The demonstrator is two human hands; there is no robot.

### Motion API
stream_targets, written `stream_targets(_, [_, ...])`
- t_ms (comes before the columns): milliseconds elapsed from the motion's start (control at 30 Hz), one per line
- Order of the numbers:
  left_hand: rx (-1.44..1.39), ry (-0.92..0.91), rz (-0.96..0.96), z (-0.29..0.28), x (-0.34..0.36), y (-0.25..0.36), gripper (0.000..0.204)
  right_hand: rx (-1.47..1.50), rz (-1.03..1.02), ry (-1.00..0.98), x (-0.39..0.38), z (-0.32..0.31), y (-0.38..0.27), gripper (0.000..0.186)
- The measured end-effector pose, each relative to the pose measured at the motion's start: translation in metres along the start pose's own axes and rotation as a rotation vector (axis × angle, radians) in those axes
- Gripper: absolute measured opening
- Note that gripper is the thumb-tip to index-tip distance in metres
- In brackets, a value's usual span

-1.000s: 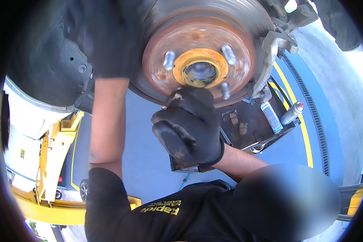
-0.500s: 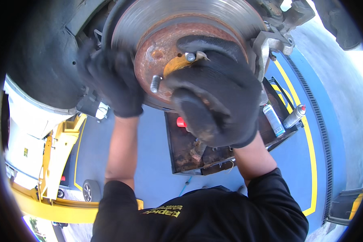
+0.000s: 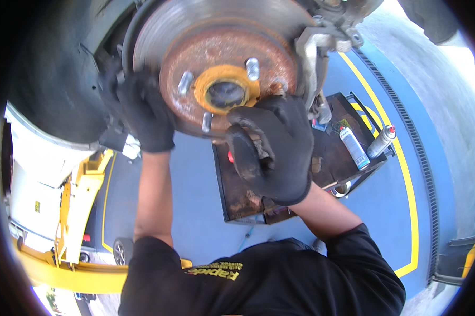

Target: The person removes bolts from a car's brake caliper using a wrench, then cleans the brake pads with a spray can and a rag. The person places the cleaned brake pads onto the brake rotor.

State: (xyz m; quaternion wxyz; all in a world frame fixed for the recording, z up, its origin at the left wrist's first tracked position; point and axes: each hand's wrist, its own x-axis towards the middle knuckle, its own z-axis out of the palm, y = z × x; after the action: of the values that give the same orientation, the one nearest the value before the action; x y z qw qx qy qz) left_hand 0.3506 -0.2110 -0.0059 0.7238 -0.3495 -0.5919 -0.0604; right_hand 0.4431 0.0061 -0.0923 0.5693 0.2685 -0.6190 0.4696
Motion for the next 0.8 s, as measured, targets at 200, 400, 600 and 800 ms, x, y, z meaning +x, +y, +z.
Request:
stream_targets(200, [0.245,-0.212,-0.007,0.008,0.034,-0.001,0.024,-0.016,-0.353,-0.077,0.066,-0.001,0.016,0.025])
stream_targets(400, [0.214,-0.172,-0.020,0.011,0.031,-0.008,0.021,-0.069,-0.248,-0.127,0.041,0.008,0.014,0.025])
stream_targets(600, [0.162,-0.087,0.063,0.017,0.049,-0.010,0.023,-0.046,-0.032,-0.073,0.004,0.002,0.005,0.025])
stream_targets(800, [0.197,-0.118,0.014,0.010,0.056,0.007,0.028,0.065,0.003,-0.216,-0.015,0.018,-0.020,0.021])
